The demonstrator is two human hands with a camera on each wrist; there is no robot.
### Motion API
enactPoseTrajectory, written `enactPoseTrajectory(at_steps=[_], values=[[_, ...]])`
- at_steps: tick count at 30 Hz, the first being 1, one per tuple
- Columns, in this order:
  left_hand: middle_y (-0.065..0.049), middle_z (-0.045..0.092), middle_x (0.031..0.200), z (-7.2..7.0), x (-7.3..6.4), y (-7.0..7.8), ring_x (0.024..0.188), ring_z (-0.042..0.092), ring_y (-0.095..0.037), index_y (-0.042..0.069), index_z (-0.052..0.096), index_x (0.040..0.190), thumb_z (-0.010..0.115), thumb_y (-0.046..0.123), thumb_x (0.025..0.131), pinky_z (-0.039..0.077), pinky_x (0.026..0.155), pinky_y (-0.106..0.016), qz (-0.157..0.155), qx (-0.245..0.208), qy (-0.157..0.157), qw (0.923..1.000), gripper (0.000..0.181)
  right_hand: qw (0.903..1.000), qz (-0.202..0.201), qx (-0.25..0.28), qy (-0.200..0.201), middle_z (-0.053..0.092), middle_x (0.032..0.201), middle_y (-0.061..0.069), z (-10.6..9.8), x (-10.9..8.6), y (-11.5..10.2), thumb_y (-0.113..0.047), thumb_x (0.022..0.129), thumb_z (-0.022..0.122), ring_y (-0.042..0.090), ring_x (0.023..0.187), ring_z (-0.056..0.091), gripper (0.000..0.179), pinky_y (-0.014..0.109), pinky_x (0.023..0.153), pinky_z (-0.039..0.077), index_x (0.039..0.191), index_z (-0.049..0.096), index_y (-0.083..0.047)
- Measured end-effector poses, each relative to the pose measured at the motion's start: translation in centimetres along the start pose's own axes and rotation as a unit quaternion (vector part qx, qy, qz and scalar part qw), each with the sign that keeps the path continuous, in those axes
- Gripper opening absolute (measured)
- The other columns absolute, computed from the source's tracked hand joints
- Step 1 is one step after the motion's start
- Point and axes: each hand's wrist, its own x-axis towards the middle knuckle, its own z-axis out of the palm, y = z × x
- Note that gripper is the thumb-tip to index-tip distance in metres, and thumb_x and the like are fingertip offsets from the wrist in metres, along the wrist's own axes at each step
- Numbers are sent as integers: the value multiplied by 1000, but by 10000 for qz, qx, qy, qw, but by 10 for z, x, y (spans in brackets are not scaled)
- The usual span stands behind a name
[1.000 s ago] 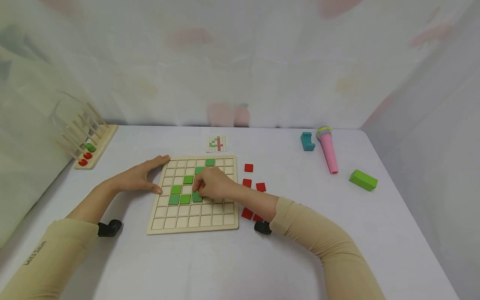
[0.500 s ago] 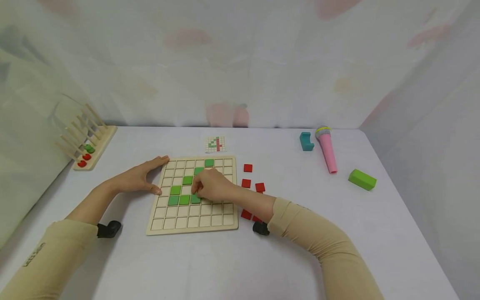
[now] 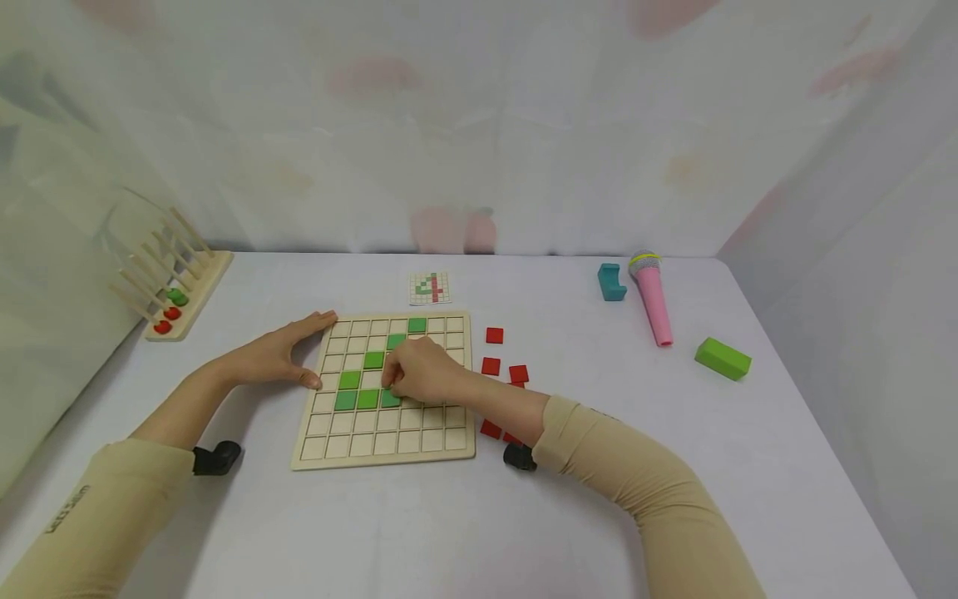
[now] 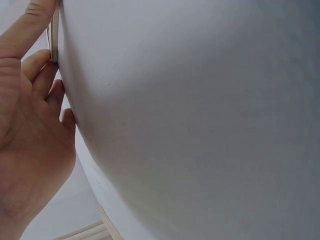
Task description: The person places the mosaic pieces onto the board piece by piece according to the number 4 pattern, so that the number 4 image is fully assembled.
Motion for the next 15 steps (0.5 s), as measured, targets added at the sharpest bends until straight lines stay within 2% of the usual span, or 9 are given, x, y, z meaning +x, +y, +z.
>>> enactPoseTrajectory(at_steps=[9,15], values=[[-20,10,167,0,-2,3,155,-1,-43,5,17,158,88,37,69,-1,123,-66,111,-35,-1,9999,118,9999,-63,-88,-25,72,79,-2,3,2,-2,-1,85,67,4,72,57,15,15,68,46,90,76,-12],[-20,11,167,-1,-2,3,155,-1,-43,5,18,158,88,36,69,-1,123,-66,114,-38,-8,9999,117,9998,39,-182,100,66,75,-4,-8,-2,4,-5,88,67,7,74,55,11,16,68,44,91,76,-12]])
